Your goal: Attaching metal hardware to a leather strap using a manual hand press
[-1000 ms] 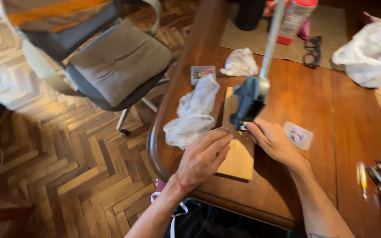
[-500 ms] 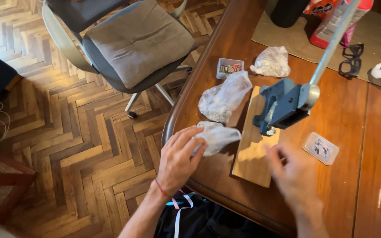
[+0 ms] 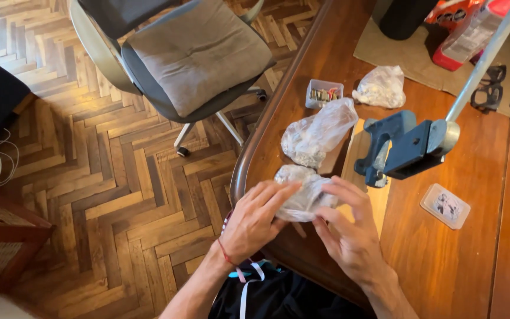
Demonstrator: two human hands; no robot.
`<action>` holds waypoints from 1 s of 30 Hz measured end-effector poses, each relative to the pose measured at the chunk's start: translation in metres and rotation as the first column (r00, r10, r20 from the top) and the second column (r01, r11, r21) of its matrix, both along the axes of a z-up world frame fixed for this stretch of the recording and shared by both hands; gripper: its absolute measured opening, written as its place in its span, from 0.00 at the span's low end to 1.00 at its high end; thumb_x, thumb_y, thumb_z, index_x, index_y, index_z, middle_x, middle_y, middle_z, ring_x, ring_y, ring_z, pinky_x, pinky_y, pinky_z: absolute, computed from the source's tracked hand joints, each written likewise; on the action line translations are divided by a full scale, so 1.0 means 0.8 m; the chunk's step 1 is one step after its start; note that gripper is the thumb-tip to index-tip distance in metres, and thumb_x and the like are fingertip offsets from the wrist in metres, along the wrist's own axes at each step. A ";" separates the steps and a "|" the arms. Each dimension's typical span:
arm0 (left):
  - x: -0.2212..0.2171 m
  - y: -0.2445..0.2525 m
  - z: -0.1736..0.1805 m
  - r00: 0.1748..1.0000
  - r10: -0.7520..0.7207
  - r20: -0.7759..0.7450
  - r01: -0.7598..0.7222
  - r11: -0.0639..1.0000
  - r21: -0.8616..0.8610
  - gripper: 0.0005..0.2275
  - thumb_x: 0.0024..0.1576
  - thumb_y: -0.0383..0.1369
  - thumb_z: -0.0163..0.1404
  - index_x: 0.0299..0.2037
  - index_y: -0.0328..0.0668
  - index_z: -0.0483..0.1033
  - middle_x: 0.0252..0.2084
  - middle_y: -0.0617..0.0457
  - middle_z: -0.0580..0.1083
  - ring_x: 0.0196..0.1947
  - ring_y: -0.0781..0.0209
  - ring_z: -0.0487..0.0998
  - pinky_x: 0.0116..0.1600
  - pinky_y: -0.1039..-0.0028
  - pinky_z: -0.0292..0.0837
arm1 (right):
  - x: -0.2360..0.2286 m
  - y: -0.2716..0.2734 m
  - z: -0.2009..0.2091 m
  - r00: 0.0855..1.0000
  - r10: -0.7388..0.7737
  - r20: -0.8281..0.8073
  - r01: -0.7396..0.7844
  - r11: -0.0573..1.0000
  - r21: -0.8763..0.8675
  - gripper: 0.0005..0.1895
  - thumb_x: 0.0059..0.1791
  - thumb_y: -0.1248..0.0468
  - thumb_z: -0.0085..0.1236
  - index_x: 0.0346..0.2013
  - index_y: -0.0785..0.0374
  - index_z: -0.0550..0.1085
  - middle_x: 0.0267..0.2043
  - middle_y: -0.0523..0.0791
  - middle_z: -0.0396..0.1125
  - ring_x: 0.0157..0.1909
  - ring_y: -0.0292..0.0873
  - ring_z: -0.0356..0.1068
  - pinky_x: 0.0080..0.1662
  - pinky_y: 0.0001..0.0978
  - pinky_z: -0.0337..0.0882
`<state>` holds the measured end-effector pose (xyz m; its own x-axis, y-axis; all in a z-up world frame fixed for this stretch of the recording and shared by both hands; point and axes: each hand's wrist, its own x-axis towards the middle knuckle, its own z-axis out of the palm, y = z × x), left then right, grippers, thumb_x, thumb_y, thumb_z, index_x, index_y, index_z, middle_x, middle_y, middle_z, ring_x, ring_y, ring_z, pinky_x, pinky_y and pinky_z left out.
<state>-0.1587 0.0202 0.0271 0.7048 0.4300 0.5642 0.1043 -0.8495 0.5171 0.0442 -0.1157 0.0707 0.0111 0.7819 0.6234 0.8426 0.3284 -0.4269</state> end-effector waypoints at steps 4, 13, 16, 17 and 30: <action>0.013 -0.009 0.007 0.993 -0.016 0.116 0.030 0.992 -0.126 0.27 0.45 0.12 0.50 0.57 0.37 0.85 0.52 0.44 0.85 0.48 0.44 0.83 0.56 0.58 0.82 | -0.007 -0.010 -0.010 0.969 -0.044 -0.244 0.021 0.995 -0.095 0.54 0.46 0.53 0.84 0.80 0.59 0.60 0.90 0.62 0.51 0.93 0.63 0.53 0.87 0.59 0.58; 0.048 -0.001 0.108 0.915 -0.345 0.212 0.359 0.933 -0.034 0.16 0.63 0.47 0.71 0.52 0.50 0.86 0.51 0.62 0.87 0.55 0.61 0.89 0.60 0.66 0.73 | -0.016 -0.044 -0.074 0.317 -0.230 -0.920 -0.028 0.967 -0.252 0.44 0.49 0.60 0.71 0.79 0.73 0.70 0.75 0.58 0.75 0.75 0.54 0.76 0.75 0.48 0.77; 0.092 0.053 0.080 0.977 0.020 0.212 0.013 0.988 -0.155 0.20 0.59 0.40 0.70 0.59 0.43 0.84 0.59 0.49 0.86 0.59 0.49 0.86 0.68 0.57 0.77 | -0.030 -0.045 -0.032 0.268 0.036 -0.963 -0.116 0.993 0.005 0.19 0.61 0.50 0.65 0.41 0.63 0.73 0.40 0.55 0.76 0.53 0.52 0.84 0.48 0.45 0.85; 0.112 0.078 0.058 0.998 0.067 0.010 -0.066 0.991 -0.113 0.43 0.54 0.50 0.74 0.75 0.44 0.64 0.72 0.43 0.76 0.71 0.43 0.77 0.77 0.51 0.67 | -0.026 -0.058 -0.041 0.170 0.095 -0.981 -0.158 0.985 0.068 0.15 0.61 0.54 0.65 0.44 0.62 0.74 0.44 0.52 0.70 0.46 0.52 0.80 0.47 0.43 0.79; 0.065 -0.003 0.115 0.969 -0.174 0.174 0.220 0.932 -0.288 0.06 0.66 0.22 0.57 0.50 0.37 0.85 0.44 0.48 0.81 0.38 0.55 0.82 0.45 0.65 0.78 | 0.036 -0.161 -0.024 0.495 -0.089 -0.864 0.083 0.995 -0.055 0.36 0.51 0.48 0.79 0.66 0.65 0.75 0.32 0.40 0.77 0.27 0.30 0.73 0.27 0.21 0.76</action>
